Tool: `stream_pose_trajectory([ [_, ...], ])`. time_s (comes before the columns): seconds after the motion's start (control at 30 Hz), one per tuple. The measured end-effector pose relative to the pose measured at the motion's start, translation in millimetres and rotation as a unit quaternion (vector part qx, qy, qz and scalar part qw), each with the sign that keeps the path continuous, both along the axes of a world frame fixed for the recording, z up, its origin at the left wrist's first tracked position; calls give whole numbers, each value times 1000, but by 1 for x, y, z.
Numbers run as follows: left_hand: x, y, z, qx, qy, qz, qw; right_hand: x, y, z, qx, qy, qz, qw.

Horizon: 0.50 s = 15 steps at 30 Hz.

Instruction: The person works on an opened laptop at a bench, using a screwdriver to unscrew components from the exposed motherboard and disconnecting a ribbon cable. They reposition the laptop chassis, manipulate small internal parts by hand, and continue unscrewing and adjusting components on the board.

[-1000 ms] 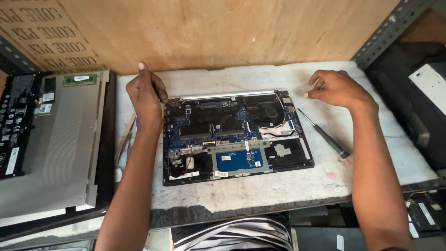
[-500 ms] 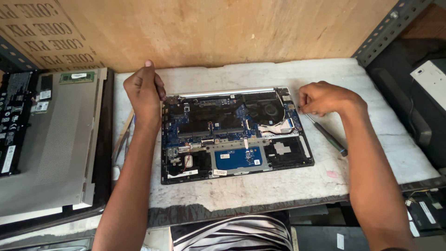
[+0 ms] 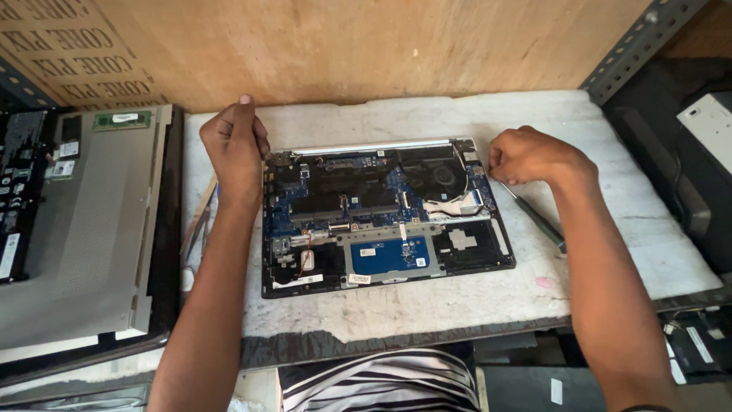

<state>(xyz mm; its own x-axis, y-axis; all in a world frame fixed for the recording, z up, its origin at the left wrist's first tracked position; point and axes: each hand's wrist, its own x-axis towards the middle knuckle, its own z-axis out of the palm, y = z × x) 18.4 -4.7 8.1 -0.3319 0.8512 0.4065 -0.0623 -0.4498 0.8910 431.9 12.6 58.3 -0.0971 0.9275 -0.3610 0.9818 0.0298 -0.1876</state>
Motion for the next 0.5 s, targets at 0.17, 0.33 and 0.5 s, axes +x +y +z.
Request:
stream_pose_trajectory([
  [0.17,0,-2,1,1,8,-2,1000,-6,-4,3,2,-30,-6,1000],
  [0.33,1,-3,2,-5,10,-1,1000,0,0,1,-3,-2,6,1000],
  [0.5,0,-2,1,-2,1,-2,1000,6,5,-5,1,11,25,1000],
])
